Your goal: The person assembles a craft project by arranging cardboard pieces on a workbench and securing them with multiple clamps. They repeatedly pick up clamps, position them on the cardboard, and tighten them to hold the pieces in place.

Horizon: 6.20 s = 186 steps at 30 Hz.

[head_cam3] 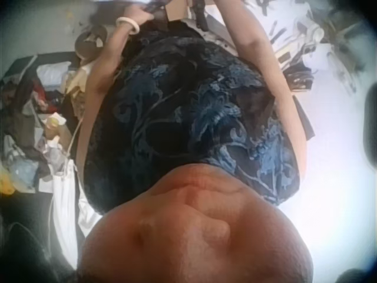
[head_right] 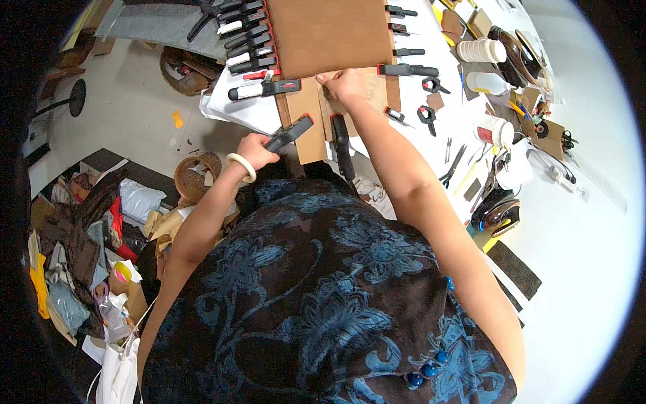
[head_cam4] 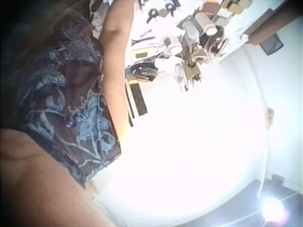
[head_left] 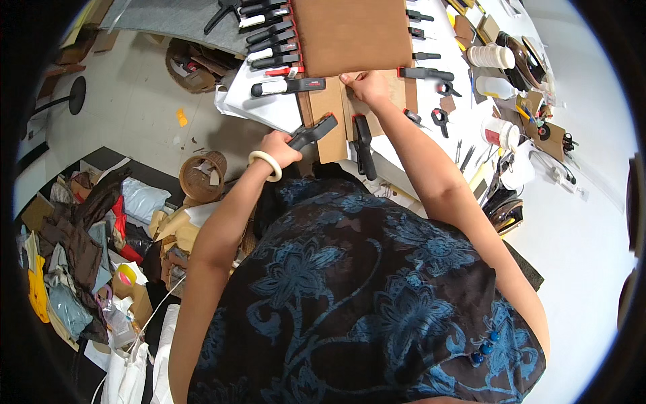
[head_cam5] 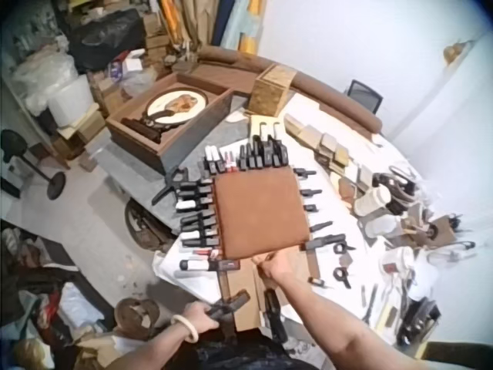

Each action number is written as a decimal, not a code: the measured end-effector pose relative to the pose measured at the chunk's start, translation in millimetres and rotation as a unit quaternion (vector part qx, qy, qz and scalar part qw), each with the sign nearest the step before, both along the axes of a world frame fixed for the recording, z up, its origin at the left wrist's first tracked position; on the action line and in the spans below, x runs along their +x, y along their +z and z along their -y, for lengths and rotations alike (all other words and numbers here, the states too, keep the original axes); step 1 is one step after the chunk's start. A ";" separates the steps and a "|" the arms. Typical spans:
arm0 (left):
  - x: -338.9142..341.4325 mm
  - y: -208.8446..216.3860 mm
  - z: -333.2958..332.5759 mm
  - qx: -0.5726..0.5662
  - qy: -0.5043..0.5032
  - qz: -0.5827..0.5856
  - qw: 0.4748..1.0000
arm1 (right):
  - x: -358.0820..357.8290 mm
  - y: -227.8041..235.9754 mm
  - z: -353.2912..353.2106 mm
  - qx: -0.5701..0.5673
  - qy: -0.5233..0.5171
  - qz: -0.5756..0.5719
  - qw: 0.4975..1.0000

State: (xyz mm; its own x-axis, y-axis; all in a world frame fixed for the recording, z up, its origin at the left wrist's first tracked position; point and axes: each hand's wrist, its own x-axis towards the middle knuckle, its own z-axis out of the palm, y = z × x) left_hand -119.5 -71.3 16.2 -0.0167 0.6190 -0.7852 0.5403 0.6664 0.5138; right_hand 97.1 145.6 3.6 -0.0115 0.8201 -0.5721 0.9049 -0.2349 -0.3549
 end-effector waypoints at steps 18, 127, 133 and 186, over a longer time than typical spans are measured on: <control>-51.6 -12.2 -72.6 0.034 -0.049 0.005 0.998 | 4.5 -7.6 3.2 0.057 0.023 0.001 0.998; 120.1 19.5 -105.1 0.355 -0.451 -0.265 0.775 | 143.0 -16.6 172.5 0.183 -0.064 -0.048 0.980; 120.6 17.9 -105.3 0.347 -0.466 -0.278 0.765 | 122.2 -25.3 186.8 0.232 -0.116 -0.057 0.964; 128.8 -14.9 -82.3 0.428 -0.274 -0.269 0.818 | -21.7 77.7 -77.8 0.305 0.312 -0.254 0.863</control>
State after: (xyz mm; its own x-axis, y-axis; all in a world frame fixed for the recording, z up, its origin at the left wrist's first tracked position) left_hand 9.3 11.0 1.3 0.2457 0.9688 -0.0310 0.9393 -0.2301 0.2545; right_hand 75.4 223.4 81.3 -0.6815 0.7110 0.1734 0.4794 0.6127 -0.6283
